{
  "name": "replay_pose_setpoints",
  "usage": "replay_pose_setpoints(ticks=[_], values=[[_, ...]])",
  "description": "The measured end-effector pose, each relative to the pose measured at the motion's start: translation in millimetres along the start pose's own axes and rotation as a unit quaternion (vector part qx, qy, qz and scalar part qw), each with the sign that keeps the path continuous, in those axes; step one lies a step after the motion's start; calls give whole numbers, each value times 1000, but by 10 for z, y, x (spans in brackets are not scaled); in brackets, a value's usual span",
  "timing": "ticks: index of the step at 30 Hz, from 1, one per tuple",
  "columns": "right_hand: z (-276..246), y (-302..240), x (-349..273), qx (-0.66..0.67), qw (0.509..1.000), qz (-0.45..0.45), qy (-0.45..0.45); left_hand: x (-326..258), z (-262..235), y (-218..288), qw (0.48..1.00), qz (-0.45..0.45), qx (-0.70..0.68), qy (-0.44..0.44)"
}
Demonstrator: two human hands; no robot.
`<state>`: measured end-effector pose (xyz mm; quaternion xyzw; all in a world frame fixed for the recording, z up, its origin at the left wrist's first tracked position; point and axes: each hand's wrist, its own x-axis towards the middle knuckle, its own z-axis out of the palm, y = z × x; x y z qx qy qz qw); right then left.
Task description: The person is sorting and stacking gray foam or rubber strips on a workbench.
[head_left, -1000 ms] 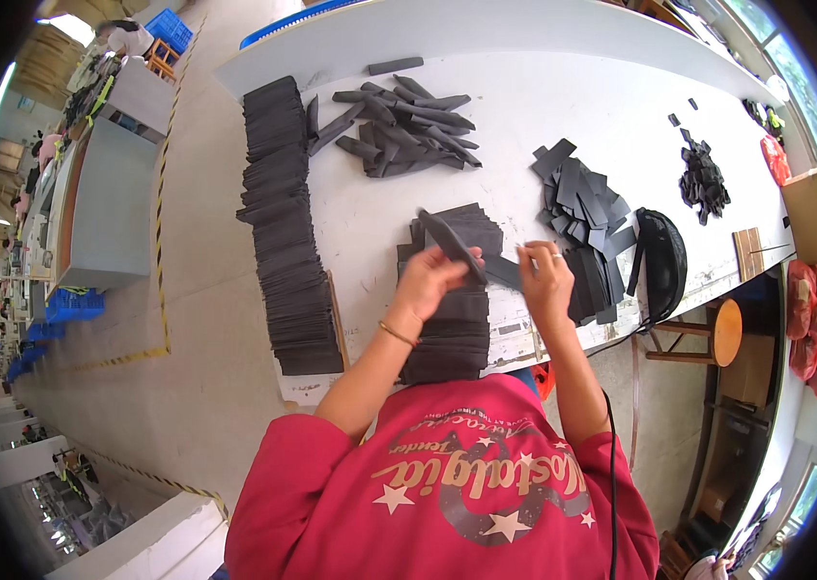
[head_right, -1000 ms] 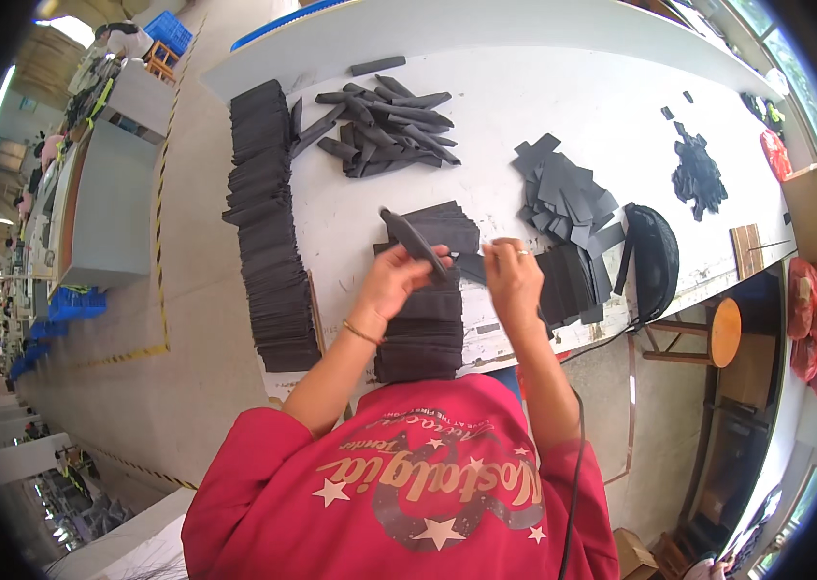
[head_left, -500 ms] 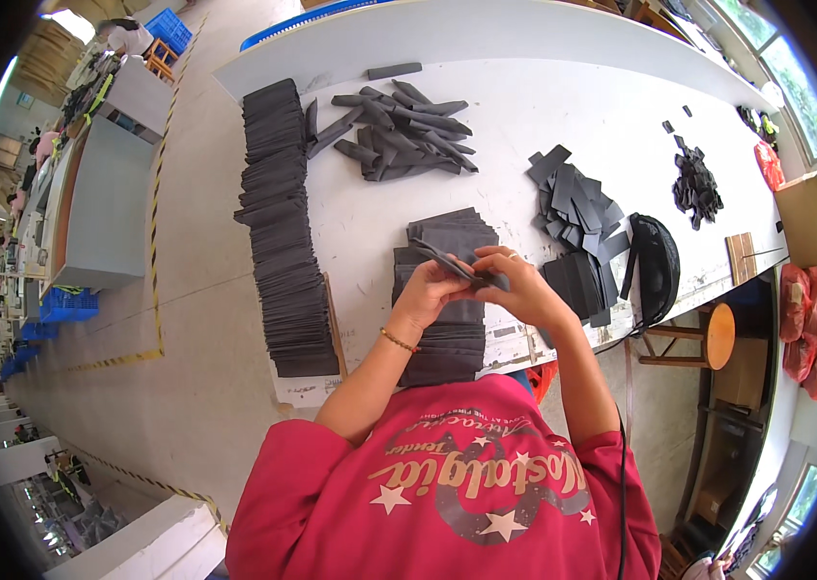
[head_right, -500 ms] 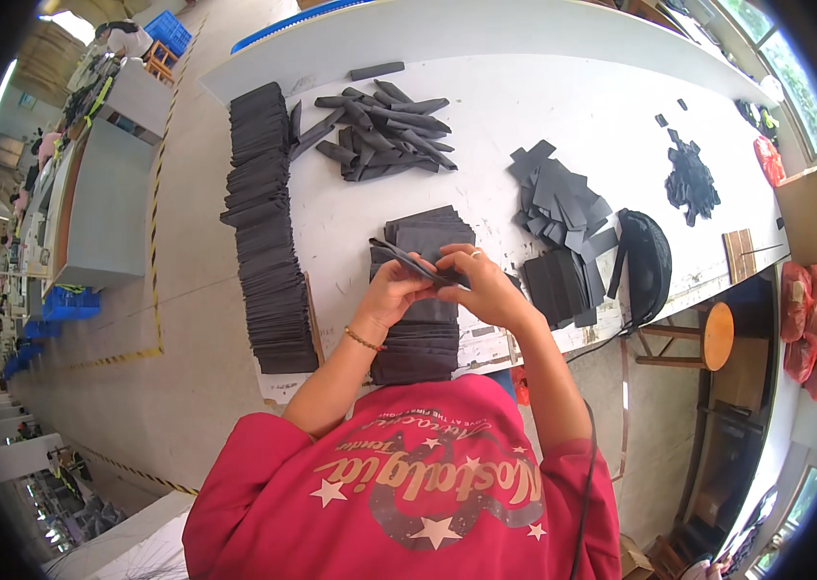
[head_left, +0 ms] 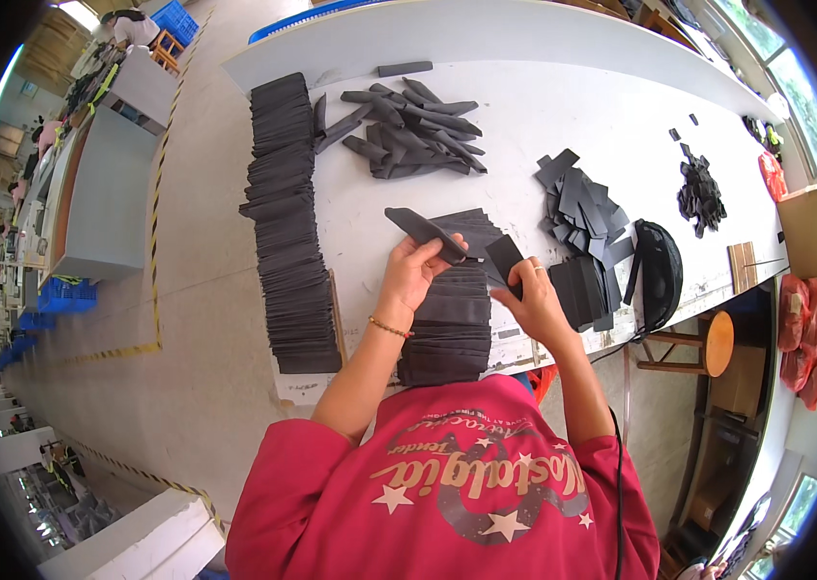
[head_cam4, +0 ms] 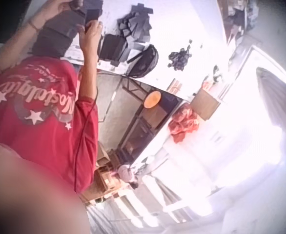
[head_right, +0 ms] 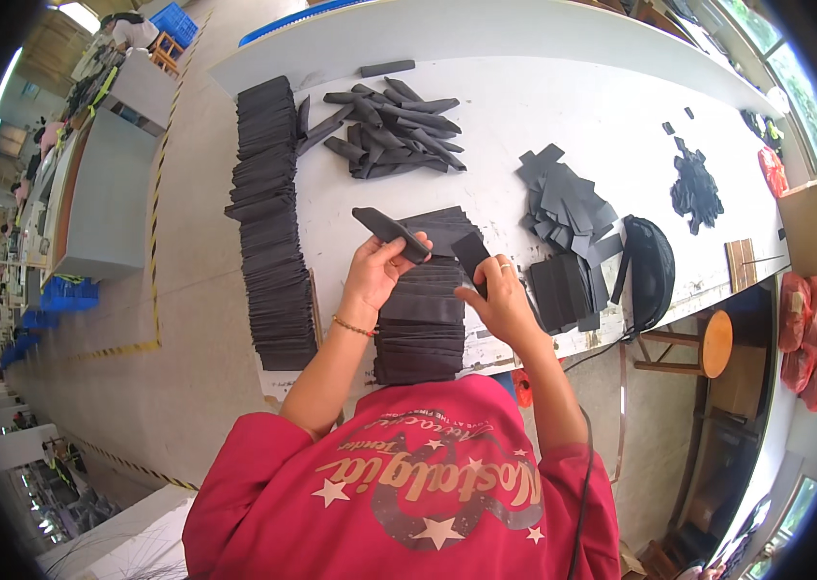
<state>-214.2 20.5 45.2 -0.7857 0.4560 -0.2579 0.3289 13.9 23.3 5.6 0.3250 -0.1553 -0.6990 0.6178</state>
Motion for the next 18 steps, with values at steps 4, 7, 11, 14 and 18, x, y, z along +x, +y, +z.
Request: replay_pose_setpoints(ticks=[4,7,11,14,18], values=[[85,-93,7,-78,997,-24,6,36,-48,49,999,-3,-28,44],[110,-160,21,-96,989,-99,55,50,-73,92,997,-23,-52,54],[83,-195,40,-58,996,-53,52,58,-145,98,996,-38,-66,47],[76,-291,78,-30,997,-49,50,52,-123,102,996,-49,-64,32],[149,-303,126,-40,995,-34,85,53,-115,85,996,-59,-62,28]])
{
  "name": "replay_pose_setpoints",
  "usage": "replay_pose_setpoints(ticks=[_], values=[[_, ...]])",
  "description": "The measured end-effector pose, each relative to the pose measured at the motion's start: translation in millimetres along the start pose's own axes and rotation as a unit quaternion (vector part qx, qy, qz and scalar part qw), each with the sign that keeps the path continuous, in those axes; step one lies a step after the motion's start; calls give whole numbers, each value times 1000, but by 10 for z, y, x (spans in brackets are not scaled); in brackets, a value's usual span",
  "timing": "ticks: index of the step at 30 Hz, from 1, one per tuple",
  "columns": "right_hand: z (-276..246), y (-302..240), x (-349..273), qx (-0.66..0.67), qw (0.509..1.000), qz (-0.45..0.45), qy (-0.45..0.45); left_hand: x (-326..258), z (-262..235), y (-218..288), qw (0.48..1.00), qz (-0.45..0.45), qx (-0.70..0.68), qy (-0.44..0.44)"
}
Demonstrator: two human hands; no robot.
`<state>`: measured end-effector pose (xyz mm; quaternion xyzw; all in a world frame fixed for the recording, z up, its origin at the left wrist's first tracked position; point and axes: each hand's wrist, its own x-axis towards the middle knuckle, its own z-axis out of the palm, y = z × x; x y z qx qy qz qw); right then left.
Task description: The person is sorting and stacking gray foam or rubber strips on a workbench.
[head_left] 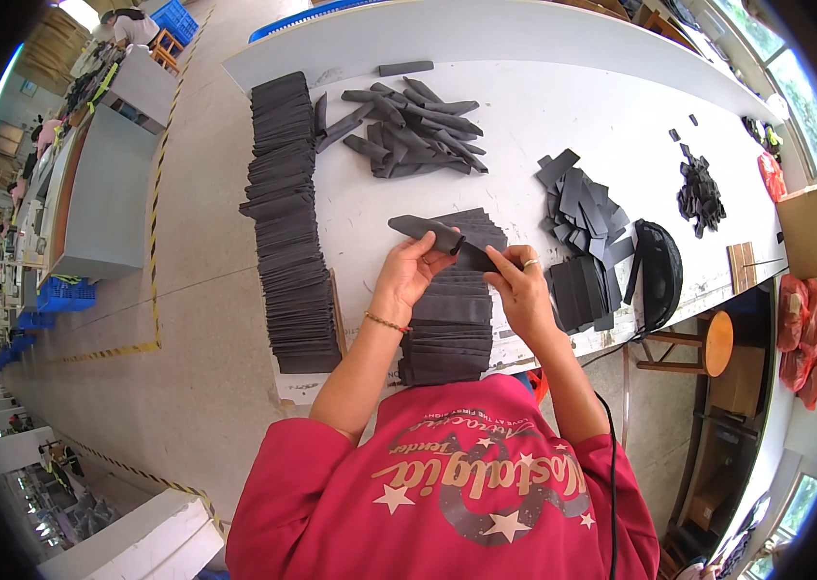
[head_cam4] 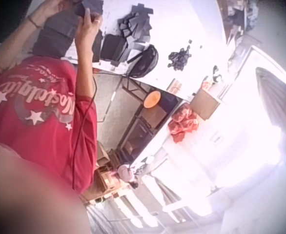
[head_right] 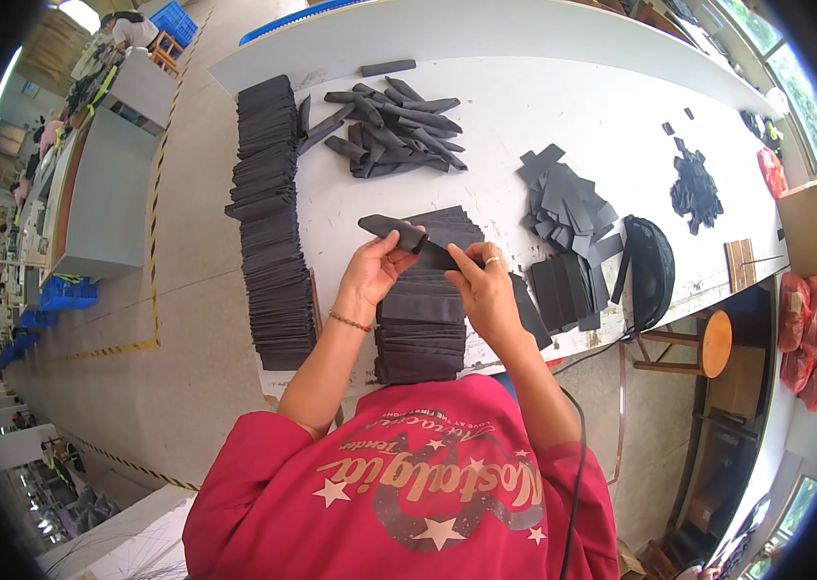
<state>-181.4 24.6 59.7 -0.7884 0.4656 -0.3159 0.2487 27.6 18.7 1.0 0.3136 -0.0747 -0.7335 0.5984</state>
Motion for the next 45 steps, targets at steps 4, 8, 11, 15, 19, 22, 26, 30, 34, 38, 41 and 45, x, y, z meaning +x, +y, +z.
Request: replay_pose_setpoints(ticks=[4,8,11,15,19,22,26,30,34,38,41,45], values=[[-38,-50,60,-20,1000,-2,6,-6,4,-13,1000,-15,-3,-4],[-69,-32,93,-66,997,-38,16,-11,38,-14,999,-23,-21,-9],[-77,-23,93,-86,995,-47,16,-27,69,-12,999,-26,-18,-9],[-50,-3,97,-142,987,-72,11,-59,106,-41,999,-31,-2,-41],[-1,-44,110,-167,981,-95,16,-184,294,-77,996,20,76,-43],[59,-145,112,-143,985,-92,33,-310,487,-74,990,87,104,-22],[280,-278,59,-64,995,-69,42,-221,481,-172,992,118,8,-52],[393,-349,92,14,996,-62,67,-169,464,-283,991,109,-39,-73],[193,-246,-7,-65,996,-60,20,-201,406,-121,990,134,9,-32],[222,-266,77,-15,994,-111,7,-213,475,-399,989,110,-29,-89],[171,-319,162,-9,993,-120,-3,-201,494,-277,990,108,-36,-80],[86,-199,84,-12,995,-95,-28,-210,470,-226,991,101,-60,-72]])
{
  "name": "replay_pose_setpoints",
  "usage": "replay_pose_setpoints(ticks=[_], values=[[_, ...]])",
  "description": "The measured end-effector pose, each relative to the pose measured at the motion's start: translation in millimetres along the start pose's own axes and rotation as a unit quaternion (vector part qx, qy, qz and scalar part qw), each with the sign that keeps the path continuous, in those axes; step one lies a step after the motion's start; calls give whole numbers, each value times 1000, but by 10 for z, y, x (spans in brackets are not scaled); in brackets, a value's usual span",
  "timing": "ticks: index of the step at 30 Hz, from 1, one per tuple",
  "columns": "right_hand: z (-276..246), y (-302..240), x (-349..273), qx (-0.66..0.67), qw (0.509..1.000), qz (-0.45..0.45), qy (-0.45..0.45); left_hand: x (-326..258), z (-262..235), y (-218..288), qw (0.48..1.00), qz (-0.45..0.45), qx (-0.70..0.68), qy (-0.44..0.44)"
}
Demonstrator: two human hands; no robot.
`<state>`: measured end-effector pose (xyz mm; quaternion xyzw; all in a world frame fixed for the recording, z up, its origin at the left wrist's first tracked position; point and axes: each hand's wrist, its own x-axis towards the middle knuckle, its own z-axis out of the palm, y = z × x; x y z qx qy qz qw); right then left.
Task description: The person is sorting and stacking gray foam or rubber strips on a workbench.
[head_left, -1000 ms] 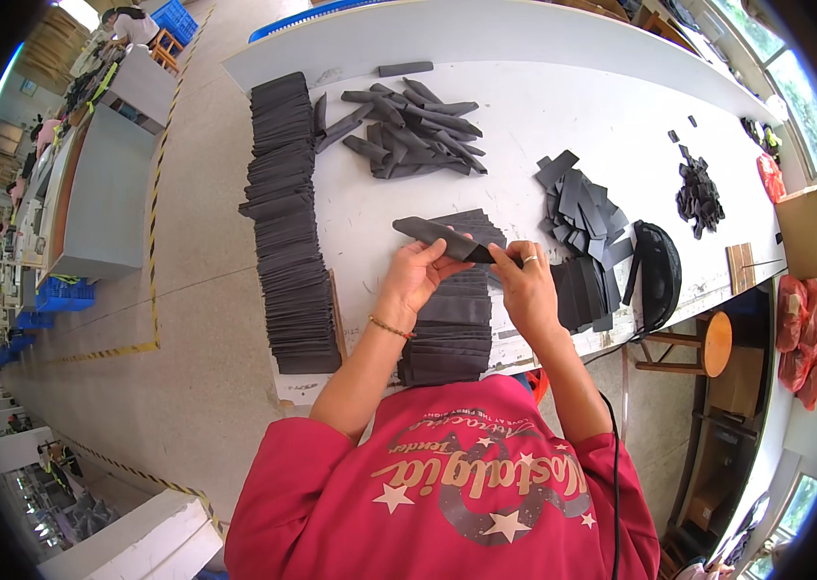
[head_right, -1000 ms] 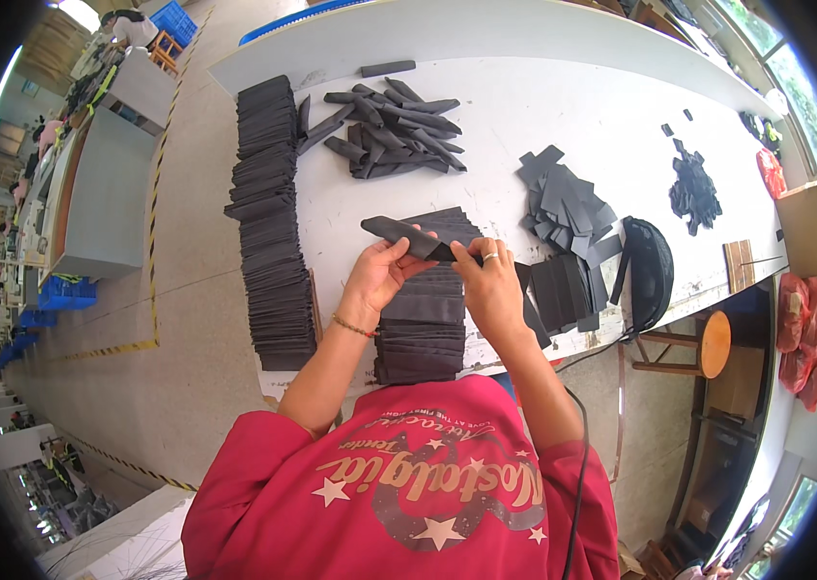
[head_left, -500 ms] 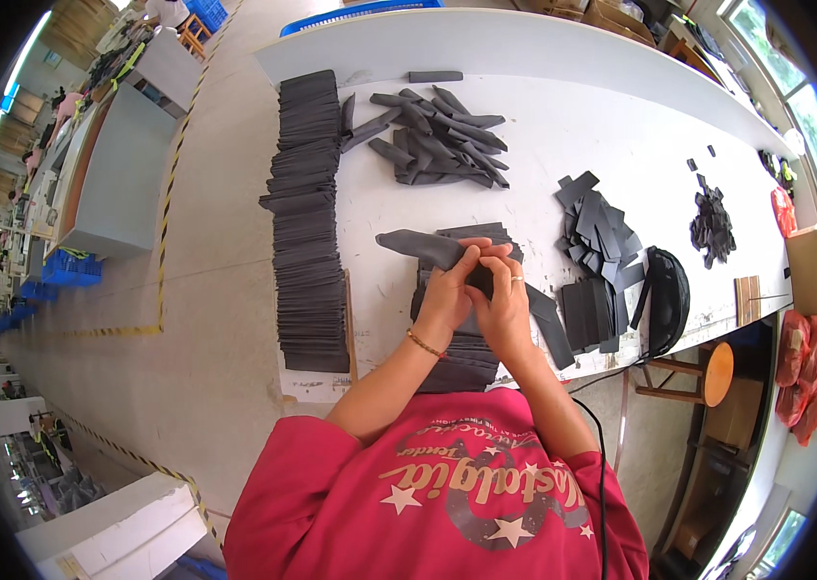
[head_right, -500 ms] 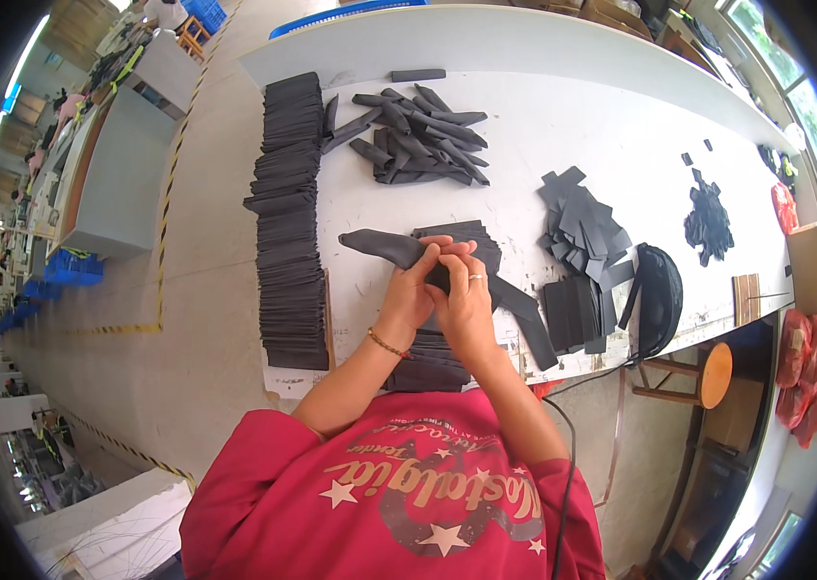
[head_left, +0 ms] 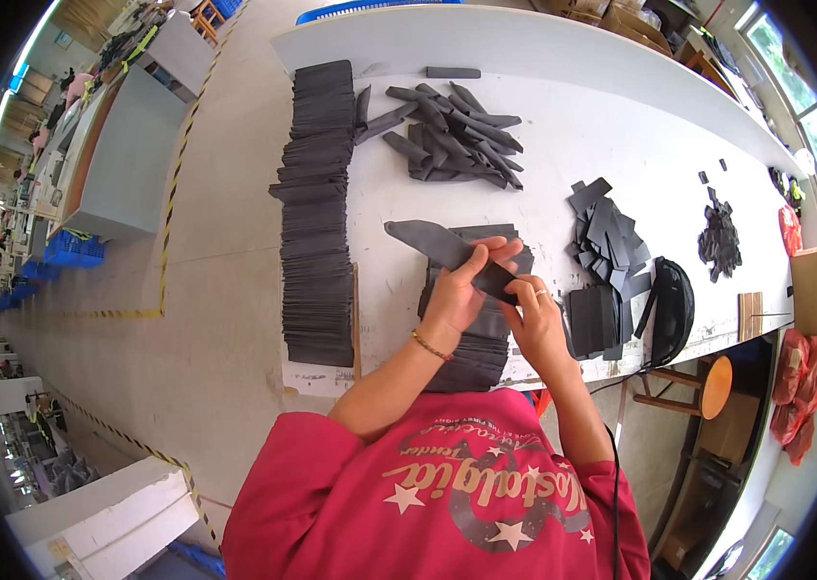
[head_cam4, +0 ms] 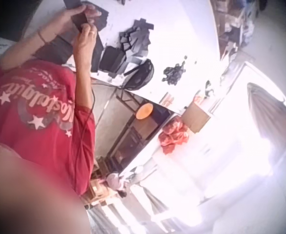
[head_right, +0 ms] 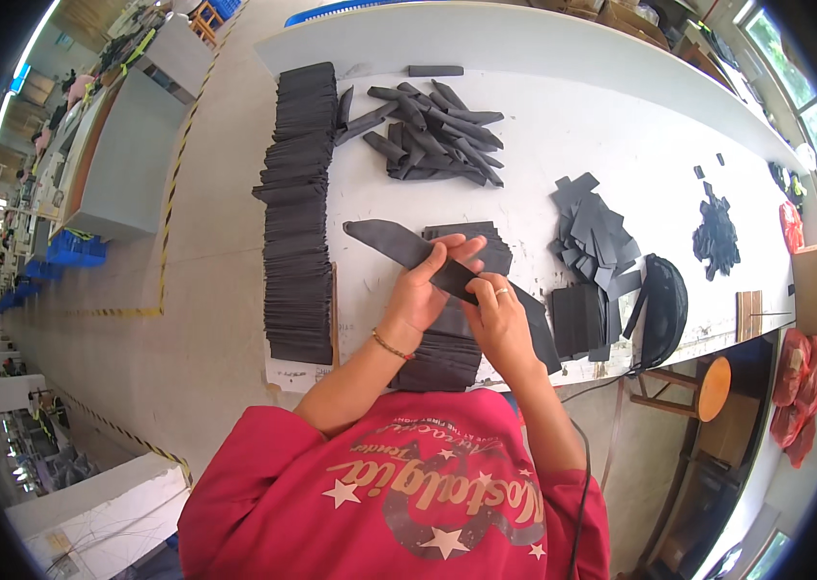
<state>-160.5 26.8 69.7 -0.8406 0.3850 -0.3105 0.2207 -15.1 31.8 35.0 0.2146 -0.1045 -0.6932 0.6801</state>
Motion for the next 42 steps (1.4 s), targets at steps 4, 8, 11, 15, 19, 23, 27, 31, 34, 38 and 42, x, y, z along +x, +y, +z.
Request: replay_pose_setpoints(ticks=[4,8,11,15,19,23,27,31,34,38,42], values=[[82,47,69,29,999,-39,0,-28,16,-208,999,-12,-42,-7],[-2,82,35,21,1000,-19,-9,-3,69,-93,1000,-23,12,10],[-105,45,82,16,1000,-24,-12,46,110,44,991,78,-25,101],[-124,3,168,31,998,-54,6,4,210,-35,996,80,-10,47],[-82,9,183,46,997,-55,3,-11,211,-88,995,76,-27,60],[-24,18,184,50,997,-55,6,-15,191,-87,993,84,-43,67],[-11,19,164,56,998,-34,-4,15,149,-92,993,78,-44,82],[1,21,139,59,998,-32,7,20,152,-50,993,91,-32,73],[2,7,121,99,995,26,9,31,170,-37,992,100,-25,66],[261,1,93,382,884,257,78,78,162,-27,992,110,9,56],[180,19,56,409,872,243,118,89,189,140,990,140,13,15]])
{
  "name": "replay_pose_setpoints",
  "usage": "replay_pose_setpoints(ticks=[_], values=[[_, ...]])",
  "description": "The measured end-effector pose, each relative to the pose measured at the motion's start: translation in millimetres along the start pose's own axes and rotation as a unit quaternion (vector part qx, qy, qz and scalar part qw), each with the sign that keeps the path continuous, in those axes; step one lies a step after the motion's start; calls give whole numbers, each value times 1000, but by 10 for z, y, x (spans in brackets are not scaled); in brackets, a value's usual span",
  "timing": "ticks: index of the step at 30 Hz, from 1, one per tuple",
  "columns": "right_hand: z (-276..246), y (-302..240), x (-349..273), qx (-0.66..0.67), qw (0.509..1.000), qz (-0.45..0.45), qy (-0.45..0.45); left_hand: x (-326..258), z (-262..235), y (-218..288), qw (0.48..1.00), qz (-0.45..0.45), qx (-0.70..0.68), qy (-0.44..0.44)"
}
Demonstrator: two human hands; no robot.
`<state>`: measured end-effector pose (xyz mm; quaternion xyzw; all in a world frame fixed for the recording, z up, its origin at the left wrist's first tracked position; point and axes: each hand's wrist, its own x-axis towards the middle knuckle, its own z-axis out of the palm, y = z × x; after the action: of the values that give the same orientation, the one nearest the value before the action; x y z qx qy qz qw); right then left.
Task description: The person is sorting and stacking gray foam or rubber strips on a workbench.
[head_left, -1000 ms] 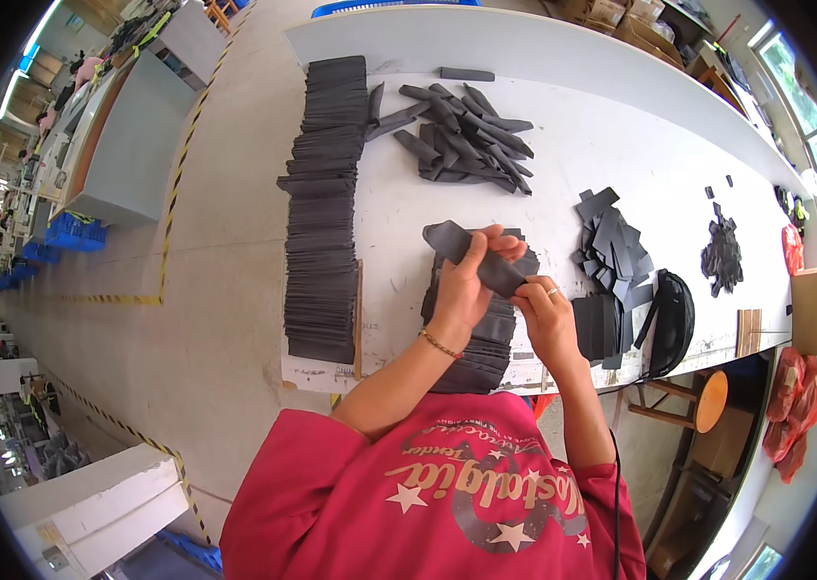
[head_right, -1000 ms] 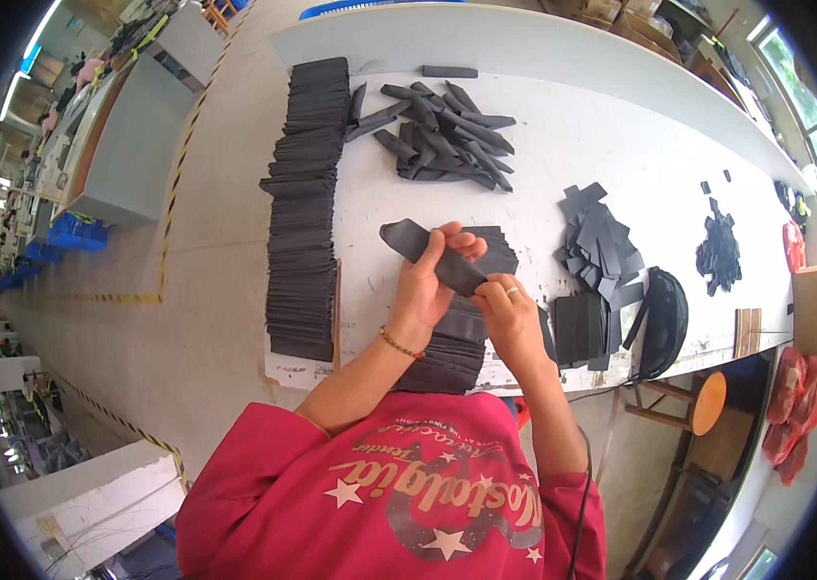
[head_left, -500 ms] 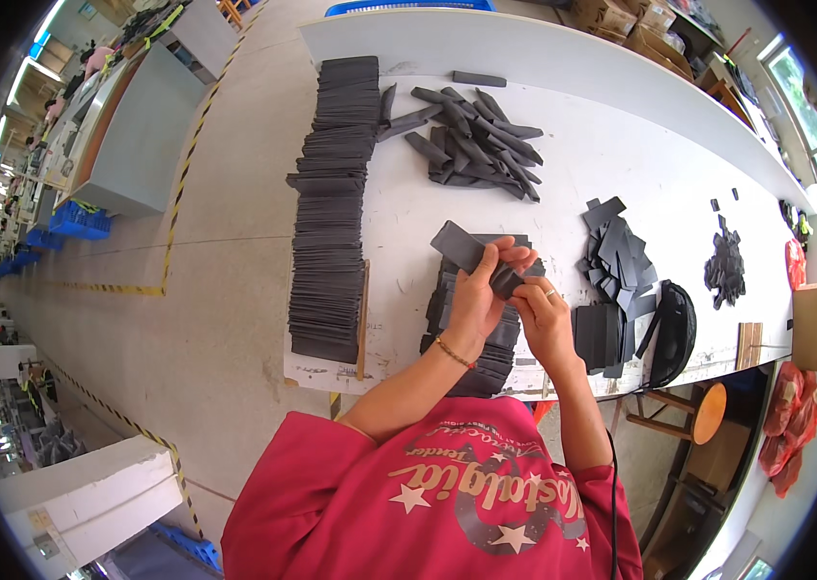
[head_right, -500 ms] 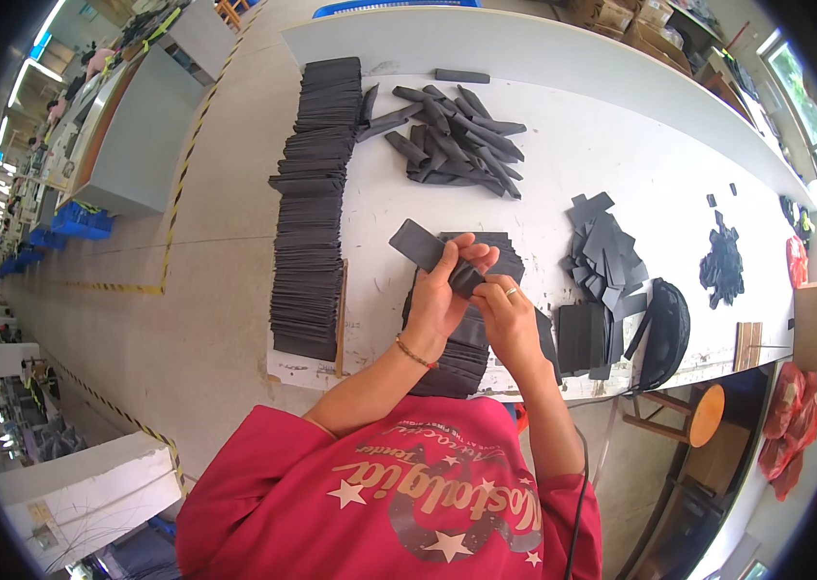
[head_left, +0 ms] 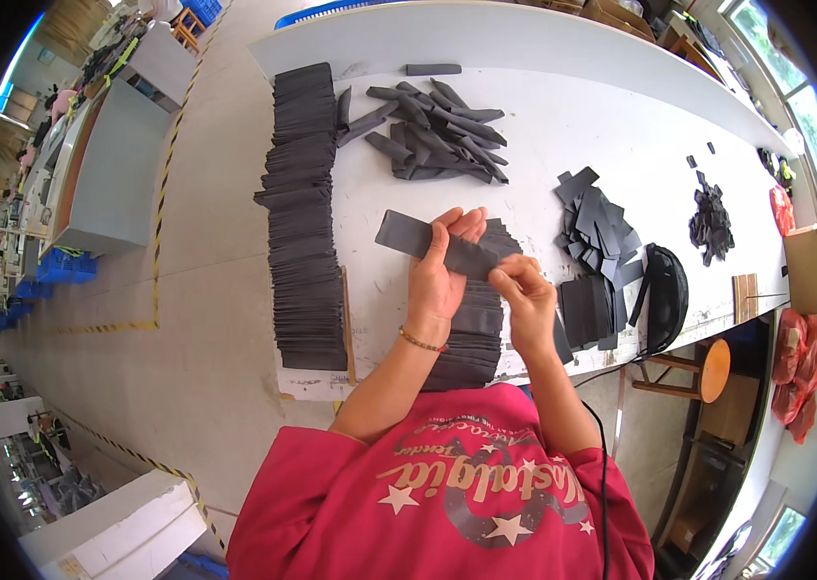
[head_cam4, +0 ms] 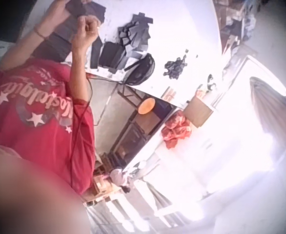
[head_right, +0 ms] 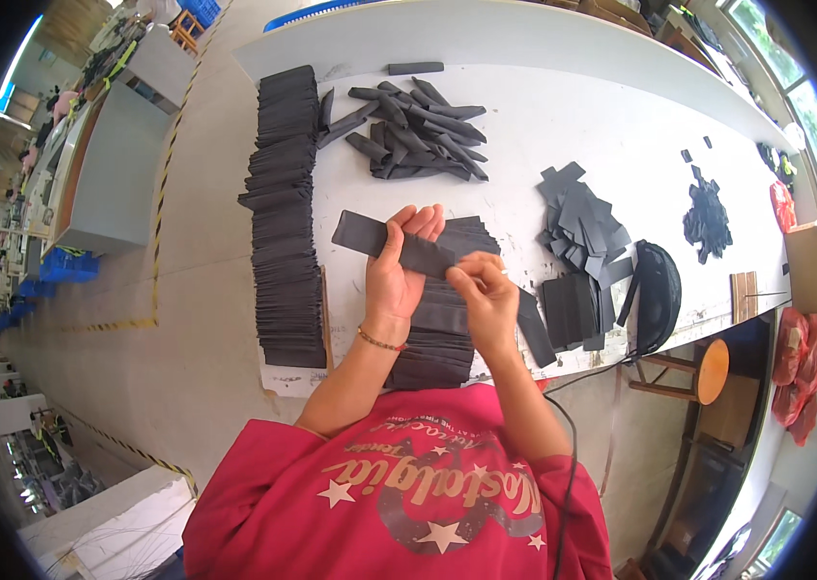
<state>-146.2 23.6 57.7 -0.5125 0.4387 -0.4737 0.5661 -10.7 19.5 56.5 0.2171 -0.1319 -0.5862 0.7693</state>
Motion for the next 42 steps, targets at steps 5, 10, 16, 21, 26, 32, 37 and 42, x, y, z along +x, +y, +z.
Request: replay_pose_setpoints(ticks=[5,10,16,21,26,32,37,42], values=[[80,-184,43,68,991,113,17,-19,12,40,999,-23,11,-32],[60,-236,110,-213,953,-216,22,-36,-226,232,997,-8,41,68],[-22,-183,99,-168,971,-169,-3,-50,-396,285,996,5,24,86],[-138,102,121,-100,993,-60,-12,-47,-498,160,994,-9,-14,109],[-298,397,62,-141,989,-7,-38,-146,-814,44,965,-73,184,172],[-542,830,258,-75,989,127,8,101,-1013,-51,916,-64,307,249],[-954,1200,582,-106,980,163,46,1033,-1555,30,912,52,273,302],[-879,1206,525,-348,931,93,59,2147,-2326,377,886,100,365,267]])
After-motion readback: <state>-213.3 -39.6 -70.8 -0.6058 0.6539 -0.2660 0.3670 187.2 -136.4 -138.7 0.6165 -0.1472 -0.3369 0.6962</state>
